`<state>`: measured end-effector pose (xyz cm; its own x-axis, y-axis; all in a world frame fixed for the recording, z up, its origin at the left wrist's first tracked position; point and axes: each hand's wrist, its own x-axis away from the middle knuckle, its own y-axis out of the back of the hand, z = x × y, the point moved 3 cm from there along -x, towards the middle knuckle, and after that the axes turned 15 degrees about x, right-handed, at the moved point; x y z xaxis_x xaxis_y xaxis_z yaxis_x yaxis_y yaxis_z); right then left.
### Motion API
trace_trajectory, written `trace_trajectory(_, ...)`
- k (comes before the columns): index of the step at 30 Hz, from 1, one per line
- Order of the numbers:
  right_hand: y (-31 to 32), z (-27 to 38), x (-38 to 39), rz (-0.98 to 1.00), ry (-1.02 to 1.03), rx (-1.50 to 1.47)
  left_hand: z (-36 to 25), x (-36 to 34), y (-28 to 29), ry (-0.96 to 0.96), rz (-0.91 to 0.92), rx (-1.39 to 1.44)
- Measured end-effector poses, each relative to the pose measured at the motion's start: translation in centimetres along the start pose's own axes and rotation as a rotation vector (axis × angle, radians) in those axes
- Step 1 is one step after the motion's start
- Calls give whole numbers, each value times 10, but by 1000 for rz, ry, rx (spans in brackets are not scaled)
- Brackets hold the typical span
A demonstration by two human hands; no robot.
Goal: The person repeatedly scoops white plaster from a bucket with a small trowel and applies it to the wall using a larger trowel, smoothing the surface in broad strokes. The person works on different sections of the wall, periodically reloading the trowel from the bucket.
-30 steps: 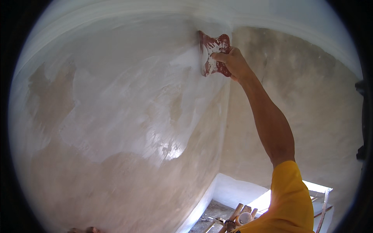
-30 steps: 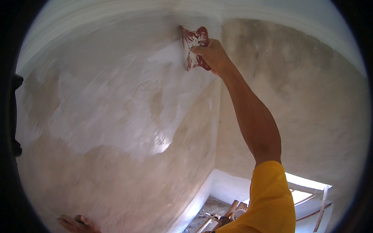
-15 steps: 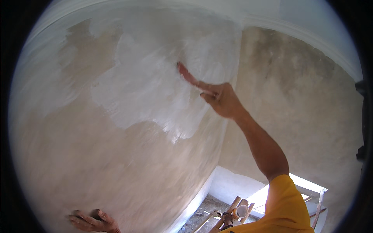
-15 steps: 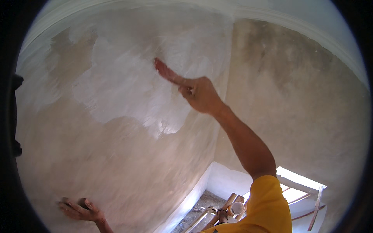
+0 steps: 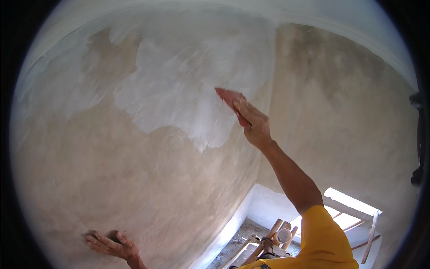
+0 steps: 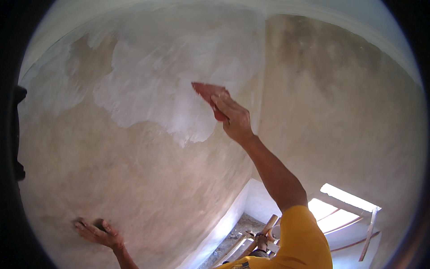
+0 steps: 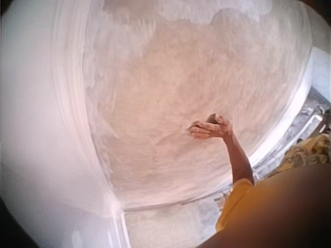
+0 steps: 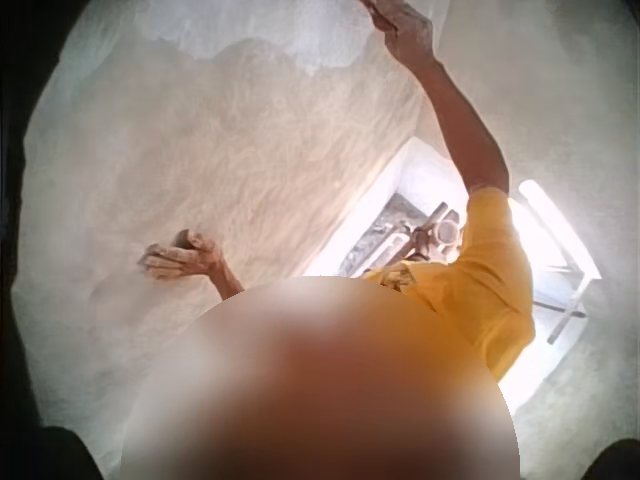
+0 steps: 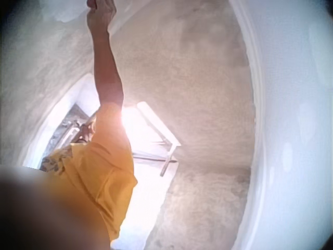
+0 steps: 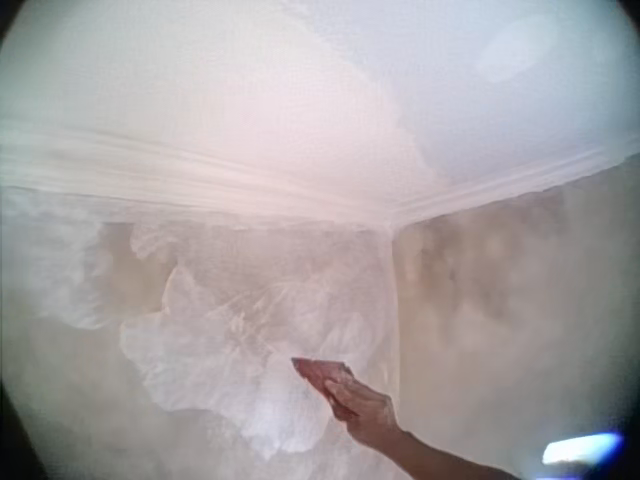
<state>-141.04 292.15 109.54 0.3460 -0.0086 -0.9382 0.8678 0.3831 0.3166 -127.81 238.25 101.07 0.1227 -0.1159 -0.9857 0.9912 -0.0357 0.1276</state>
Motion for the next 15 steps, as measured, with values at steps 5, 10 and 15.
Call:
trace_trajectory(5, -51, -11, 43, 249, -24, 93, -5, 12, -13, -14, -44, -27)
trace_trajectory(10, -39, -78, 117, 410, -501, -138, -2, 19, -13, -17, -42, -41)
trace_trajectory(15, -54, -218, 59, -1, -979, -437, 8, 19, -8, -32, -42, -101)
